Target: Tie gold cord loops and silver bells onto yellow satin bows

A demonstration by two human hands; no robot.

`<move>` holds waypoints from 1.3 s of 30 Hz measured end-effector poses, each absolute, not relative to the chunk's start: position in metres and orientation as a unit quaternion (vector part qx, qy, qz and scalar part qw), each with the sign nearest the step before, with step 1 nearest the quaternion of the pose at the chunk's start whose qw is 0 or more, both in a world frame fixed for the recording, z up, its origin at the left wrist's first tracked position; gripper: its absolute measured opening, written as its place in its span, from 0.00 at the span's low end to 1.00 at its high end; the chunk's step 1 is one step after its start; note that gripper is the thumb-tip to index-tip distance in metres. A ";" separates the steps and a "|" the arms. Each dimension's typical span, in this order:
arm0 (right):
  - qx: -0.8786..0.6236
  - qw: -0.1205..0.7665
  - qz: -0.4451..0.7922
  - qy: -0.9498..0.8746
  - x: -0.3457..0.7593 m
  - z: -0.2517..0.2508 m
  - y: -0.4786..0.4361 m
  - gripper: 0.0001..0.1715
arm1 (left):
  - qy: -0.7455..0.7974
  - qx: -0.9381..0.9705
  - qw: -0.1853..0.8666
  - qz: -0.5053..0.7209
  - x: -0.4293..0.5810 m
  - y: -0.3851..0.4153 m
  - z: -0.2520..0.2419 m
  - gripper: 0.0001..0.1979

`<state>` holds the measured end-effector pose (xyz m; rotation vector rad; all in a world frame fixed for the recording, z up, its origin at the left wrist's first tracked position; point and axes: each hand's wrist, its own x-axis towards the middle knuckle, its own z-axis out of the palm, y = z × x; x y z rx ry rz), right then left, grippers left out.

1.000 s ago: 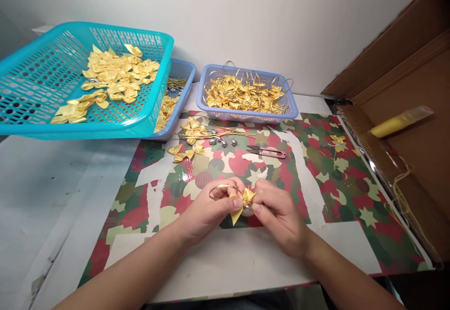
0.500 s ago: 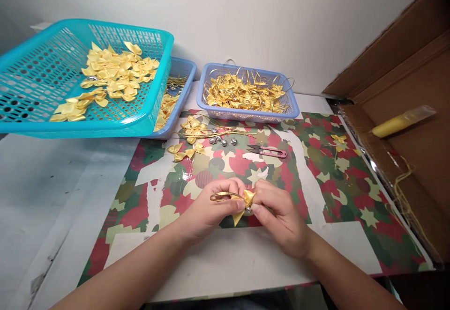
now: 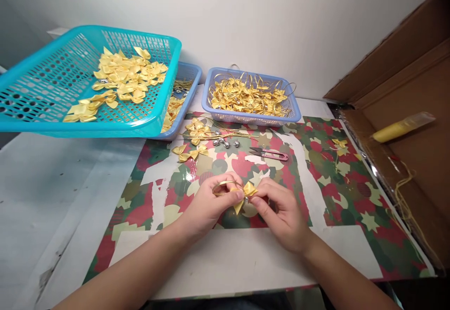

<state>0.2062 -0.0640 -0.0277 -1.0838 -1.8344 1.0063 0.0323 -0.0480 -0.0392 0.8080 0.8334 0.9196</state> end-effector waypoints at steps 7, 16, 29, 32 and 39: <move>-0.476 0.399 0.323 -0.714 0.201 -0.031 -0.065 0.08 | 0.432 0.458 0.653 0.422 0.035 -0.048 -0.035 0.14; -0.466 0.432 0.067 -0.769 0.196 -0.031 -0.073 0.13 | 0.477 0.634 0.385 0.472 0.036 -0.058 -0.038 0.12; -0.452 0.497 0.058 -0.738 0.192 -0.033 -0.074 0.14 | 0.471 0.655 0.371 0.459 0.036 -0.059 -0.039 0.11; -0.415 0.530 0.132 -0.727 0.196 -0.032 -0.075 0.16 | 0.491 0.607 0.418 0.465 0.035 -0.055 -0.039 0.13; -0.332 0.523 0.401 -0.675 0.196 -0.035 -0.071 0.12 | 0.477 0.518 0.520 0.483 0.036 -0.051 -0.042 0.12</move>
